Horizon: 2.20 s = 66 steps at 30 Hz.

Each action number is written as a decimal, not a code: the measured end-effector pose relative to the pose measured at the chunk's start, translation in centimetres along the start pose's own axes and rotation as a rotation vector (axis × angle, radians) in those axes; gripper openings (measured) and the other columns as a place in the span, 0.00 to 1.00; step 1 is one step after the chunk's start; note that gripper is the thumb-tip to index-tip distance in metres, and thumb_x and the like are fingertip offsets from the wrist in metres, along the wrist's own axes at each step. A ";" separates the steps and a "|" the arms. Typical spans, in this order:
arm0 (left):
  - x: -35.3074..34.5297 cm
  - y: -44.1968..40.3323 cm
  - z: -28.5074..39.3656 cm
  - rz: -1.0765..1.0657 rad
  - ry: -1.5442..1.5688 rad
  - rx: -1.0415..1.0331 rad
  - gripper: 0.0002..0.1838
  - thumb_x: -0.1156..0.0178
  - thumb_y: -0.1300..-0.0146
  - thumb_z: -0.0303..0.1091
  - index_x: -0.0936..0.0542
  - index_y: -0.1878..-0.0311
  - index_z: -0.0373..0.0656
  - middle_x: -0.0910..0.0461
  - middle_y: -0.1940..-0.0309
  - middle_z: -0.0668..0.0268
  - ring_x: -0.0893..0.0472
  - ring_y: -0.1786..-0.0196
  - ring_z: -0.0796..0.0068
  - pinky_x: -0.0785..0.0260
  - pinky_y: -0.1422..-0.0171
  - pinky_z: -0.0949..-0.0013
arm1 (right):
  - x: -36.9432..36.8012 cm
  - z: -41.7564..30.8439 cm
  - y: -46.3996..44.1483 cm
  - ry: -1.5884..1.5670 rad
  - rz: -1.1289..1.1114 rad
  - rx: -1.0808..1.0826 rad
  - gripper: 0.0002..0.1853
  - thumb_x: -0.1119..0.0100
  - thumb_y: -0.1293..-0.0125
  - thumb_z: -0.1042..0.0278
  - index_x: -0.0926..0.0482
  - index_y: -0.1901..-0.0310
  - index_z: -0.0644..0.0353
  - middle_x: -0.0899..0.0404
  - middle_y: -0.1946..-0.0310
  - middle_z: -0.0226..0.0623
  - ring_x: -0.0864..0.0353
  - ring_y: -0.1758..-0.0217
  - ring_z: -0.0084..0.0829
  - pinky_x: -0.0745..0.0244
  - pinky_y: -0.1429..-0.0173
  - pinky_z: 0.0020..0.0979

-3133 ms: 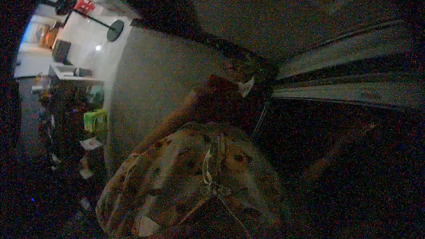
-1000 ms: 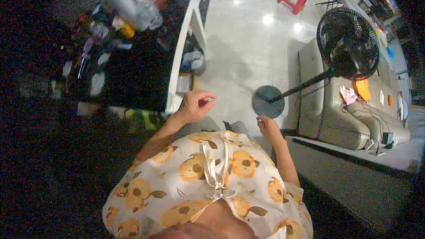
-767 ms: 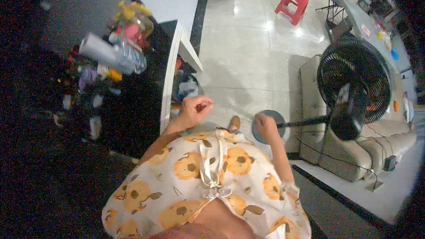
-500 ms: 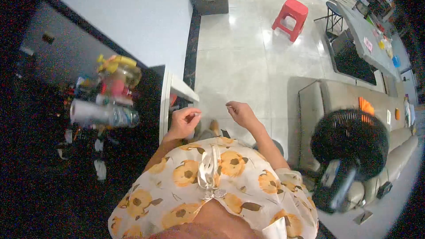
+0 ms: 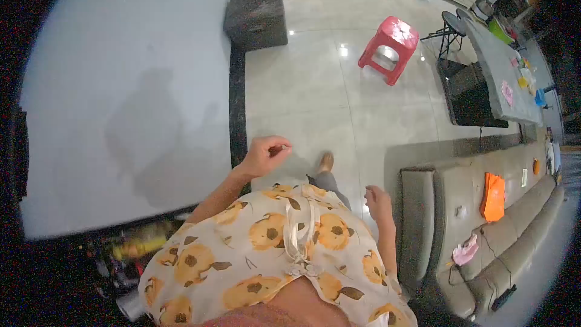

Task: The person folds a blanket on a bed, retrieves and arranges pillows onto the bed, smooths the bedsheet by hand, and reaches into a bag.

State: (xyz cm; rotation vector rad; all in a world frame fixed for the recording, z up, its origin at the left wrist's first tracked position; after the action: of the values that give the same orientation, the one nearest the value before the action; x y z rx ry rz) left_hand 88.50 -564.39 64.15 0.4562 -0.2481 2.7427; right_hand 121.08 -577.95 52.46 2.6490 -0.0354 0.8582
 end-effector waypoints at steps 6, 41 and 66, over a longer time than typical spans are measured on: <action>0.1 -21.5 -2.4 -0.022 -0.012 -0.006 0.04 0.39 0.41 0.27 0.19 0.64 0.38 0.27 0.82 0.73 0.32 0.79 0.89 0.40 0.75 0.80 | 5.8 -1.5 -21.6 0.102 0.044 0.033 0.11 0.49 0.34 0.71 0.21 0.55 0.67 0.18 0.73 0.42 0.19 0.73 0.30 0.25 0.67 0.29; 36.7 -121.2 -19.4 0.452 -0.254 -0.019 0.05 0.37 0.44 0.26 0.19 0.64 0.38 0.26 0.83 0.68 0.32 0.82 0.86 0.40 0.78 0.77 | 22.8 -60.6 -134.9 0.064 -0.161 0.639 0.09 0.46 0.36 0.72 0.22 0.56 0.63 0.19 0.68 0.46 0.19 0.68 0.40 0.24 0.63 0.32; 79.3 -190.0 -42.5 0.479 -0.455 0.067 0.05 0.37 0.45 0.26 0.19 0.65 0.40 0.26 0.81 0.67 0.31 0.82 0.83 0.38 0.77 0.77 | 10.1 -90.3 -211.1 0.068 -0.330 0.478 0.10 0.47 0.35 0.70 0.21 0.57 0.63 0.19 0.68 0.49 0.19 0.69 0.46 0.24 0.63 0.37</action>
State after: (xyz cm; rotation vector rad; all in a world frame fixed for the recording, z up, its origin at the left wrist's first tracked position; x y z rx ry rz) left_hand 75.59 -354.70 73.10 1.1763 -0.4251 3.0724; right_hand 106.07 -348.64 57.68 2.9238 0.6842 0.9306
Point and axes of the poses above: each hand's wrist, its own y-axis away from the middle knuckle, its own x-axis out of the back of the hand, z = x × y, the point moved 9 cm from there along -y, towards the middle knuckle
